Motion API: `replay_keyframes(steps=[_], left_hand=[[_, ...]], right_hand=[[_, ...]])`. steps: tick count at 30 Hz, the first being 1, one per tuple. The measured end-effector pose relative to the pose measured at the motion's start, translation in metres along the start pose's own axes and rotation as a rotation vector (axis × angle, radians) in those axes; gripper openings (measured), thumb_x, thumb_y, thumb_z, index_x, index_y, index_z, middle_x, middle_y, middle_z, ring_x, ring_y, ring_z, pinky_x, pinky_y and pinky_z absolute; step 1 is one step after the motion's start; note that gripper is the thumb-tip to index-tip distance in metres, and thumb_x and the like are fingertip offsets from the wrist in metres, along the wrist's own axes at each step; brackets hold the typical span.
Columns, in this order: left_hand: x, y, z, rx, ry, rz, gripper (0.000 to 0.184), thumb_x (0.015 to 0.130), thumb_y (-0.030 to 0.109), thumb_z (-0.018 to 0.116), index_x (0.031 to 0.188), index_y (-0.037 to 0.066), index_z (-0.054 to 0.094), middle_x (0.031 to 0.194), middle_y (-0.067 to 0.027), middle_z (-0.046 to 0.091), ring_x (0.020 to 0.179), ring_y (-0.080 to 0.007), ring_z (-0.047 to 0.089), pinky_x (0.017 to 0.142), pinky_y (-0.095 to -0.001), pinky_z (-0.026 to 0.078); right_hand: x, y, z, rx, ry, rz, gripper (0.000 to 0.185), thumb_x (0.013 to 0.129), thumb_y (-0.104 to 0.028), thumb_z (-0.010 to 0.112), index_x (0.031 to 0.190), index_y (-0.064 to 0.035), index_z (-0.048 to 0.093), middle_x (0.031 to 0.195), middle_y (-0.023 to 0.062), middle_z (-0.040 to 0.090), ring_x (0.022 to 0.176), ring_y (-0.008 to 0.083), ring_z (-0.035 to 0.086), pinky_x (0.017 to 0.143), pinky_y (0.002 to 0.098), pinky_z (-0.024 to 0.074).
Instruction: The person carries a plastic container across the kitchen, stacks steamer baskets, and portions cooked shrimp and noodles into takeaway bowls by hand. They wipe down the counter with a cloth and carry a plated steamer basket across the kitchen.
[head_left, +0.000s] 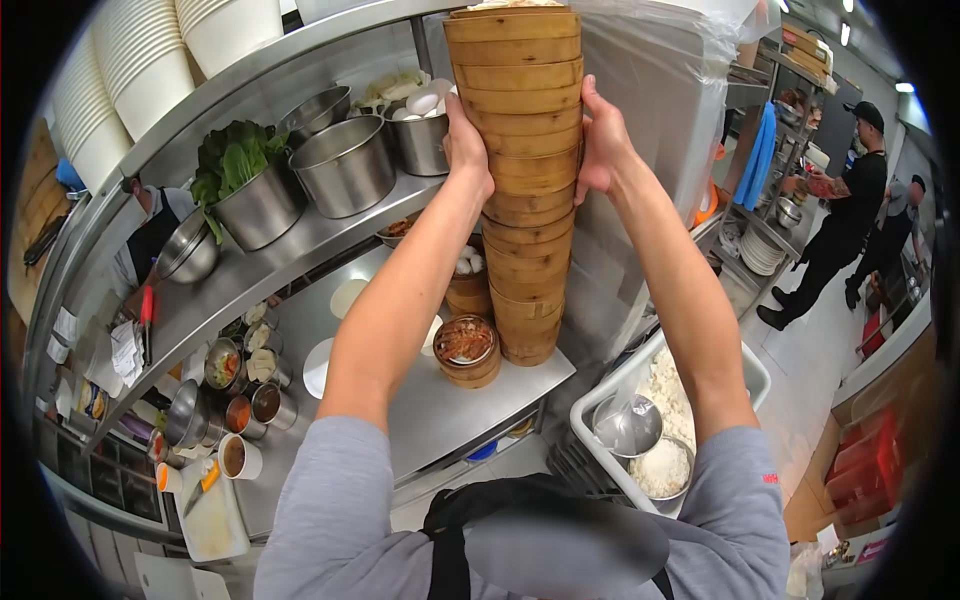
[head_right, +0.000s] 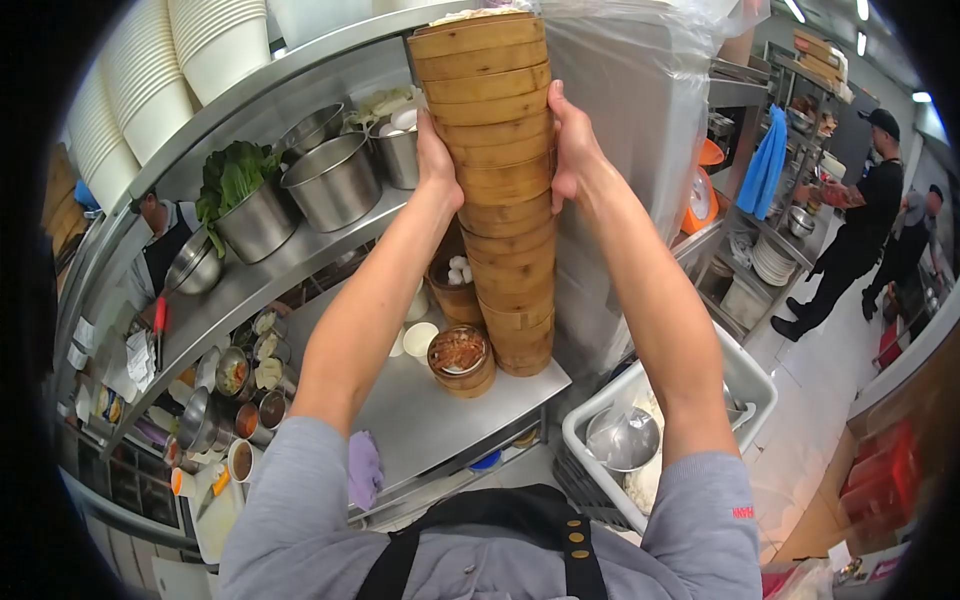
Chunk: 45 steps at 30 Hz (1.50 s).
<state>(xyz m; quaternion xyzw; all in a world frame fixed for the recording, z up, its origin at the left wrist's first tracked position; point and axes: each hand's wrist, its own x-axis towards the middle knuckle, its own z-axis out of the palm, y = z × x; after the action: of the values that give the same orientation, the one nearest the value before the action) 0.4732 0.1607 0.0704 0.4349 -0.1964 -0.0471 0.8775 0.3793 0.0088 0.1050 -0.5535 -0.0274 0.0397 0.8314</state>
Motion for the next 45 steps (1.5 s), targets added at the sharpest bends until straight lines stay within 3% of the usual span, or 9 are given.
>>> replay_keyframes(steps=[5, 10, 13, 16, 20, 26, 32, 36, 45], left_hand=[[-0.001, -0.001, -0.002, -0.039, -0.055, -0.038, 0.068, 0.095, 0.053, 0.009, 0.137, 0.005, 0.035, 0.138, -0.0136, 0.042, 0.124, -0.0298, 0.043, 0.103, -0.0444, 0.035], [-0.013, 0.009, 0.003, 0.097, 0.051, -0.062, 0.068, 0.095, 0.053, 0.012, 0.138, 0.005, 0.033, 0.139, -0.0128, 0.039, 0.127, -0.0275, 0.039, 0.105, -0.0414, 0.032], [-0.009, 0.021, 0.004, 0.214, -0.006, 0.079, 0.068, 0.095, 0.054, 0.014, 0.138, 0.006, 0.033, 0.139, -0.0111, 0.04, 0.127, -0.0249, 0.039, 0.105, -0.038, 0.03], [-0.019, 0.024, 0.006, 0.304, -0.058, 0.182, 0.066, 0.096, 0.055, 0.018, 0.137, 0.006, 0.035, 0.138, -0.0096, 0.041, 0.125, -0.0225, 0.04, 0.105, -0.0357, 0.03], [-0.018, -0.001, 0.005, 0.217, -0.133, 0.417, 0.074, 0.094, 0.059, 0.024, 0.132, -0.002, 0.04, 0.131, -0.0126, 0.047, 0.118, -0.0202, 0.047, 0.099, -0.0307, 0.035], [-0.016, -0.003, 0.011, 0.327, 0.001, 0.368, 0.068, 0.095, 0.056, 0.024, 0.135, 0.003, 0.037, 0.137, -0.0095, 0.042, 0.123, -0.0206, 0.041, 0.104, -0.0318, 0.03], [-0.017, -0.011, -0.016, 0.367, -0.156, 0.38, 0.069, 0.096, 0.053, 0.024, 0.136, -0.002, 0.032, 0.139, -0.0129, 0.038, 0.126, -0.0206, 0.038, 0.105, -0.0309, 0.026], [-0.031, -0.032, -0.017, 0.363, -0.086, 0.558, 0.054, 0.1, 0.039, 0.025, 0.129, -0.003, 0.042, 0.132, -0.011, 0.046, 0.121, -0.0191, 0.043, 0.103, -0.031, 0.029], [-0.001, -0.044, -0.026, 0.468, -0.074, 0.652, 0.058, 0.098, 0.041, 0.031, 0.13, -0.006, 0.041, 0.131, -0.0171, 0.048, 0.122, -0.0258, 0.043, 0.102, -0.0322, 0.03]], right_hand=[[0.007, 0.0, -0.005, -0.11, 0.044, 0.067, 0.106, 0.076, -0.081, 0.028, 0.142, 0.0005, 0.018, 0.149, 0.0241, 0.011, 0.135, 0.0481, 0.005, 0.091, 0.0747, -0.009], [0.004, 0.002, -0.001, -0.264, 0.22, -0.009, 0.104, 0.074, -0.083, 0.028, 0.143, -0.0066, 0.022, 0.148, 0.0245, 0.011, 0.134, 0.0497, 0.006, 0.095, 0.0734, -0.0037], [0.005, -0.002, -0.014, -0.482, 0.131, -0.106, 0.095, 0.077, -0.08, 0.028, 0.142, -0.0112, 0.028, 0.147, 0.0214, 0.019, 0.134, 0.0455, 0.013, 0.1, 0.0691, 0.0049], [0.032, 0.015, -0.043, -0.337, -0.069, -0.301, 0.086, 0.084, -0.073, 0.029, 0.14, -0.008, 0.033, 0.145, 0.0162, 0.029, 0.134, 0.0352, 0.023, 0.107, 0.0553, 0.016], [0.035, 0.05, -0.031, -0.092, -0.048, -0.451, 0.079, 0.09, -0.063, 0.031, 0.139, -0.0012, 0.03, 0.143, 0.0138, 0.033, 0.132, 0.0246, 0.03, 0.108, 0.0348, 0.0234], [0.043, 0.056, -0.035, -0.001, -0.039, -0.511, 0.075, 0.092, -0.06, 0.028, 0.138, -0.002, 0.032, 0.142, 0.0142, 0.034, 0.13, 0.0256, 0.033, 0.106, 0.0376, 0.0302], [0.032, 0.053, -0.032, -0.061, 0.001, -0.469, 0.074, 0.092, -0.06, 0.031, 0.139, -0.0025, 0.031, 0.142, 0.0141, 0.034, 0.13, 0.0255, 0.033, 0.106, 0.0369, 0.0293], [0.049, 0.071, -0.047, -0.07, -0.063, -0.577, 0.071, 0.092, -0.058, 0.033, 0.137, -0.003, 0.034, 0.14, 0.0131, 0.037, 0.128, 0.0241, 0.036, 0.105, 0.0356, 0.03], [0.051, 0.075, -0.05, 0.081, -0.024, -0.608, 0.065, 0.094, -0.054, 0.032, 0.133, -0.0025, 0.04, 0.134, 0.0115, 0.045, 0.123, 0.0227, 0.043, 0.102, 0.0344, 0.0353]])
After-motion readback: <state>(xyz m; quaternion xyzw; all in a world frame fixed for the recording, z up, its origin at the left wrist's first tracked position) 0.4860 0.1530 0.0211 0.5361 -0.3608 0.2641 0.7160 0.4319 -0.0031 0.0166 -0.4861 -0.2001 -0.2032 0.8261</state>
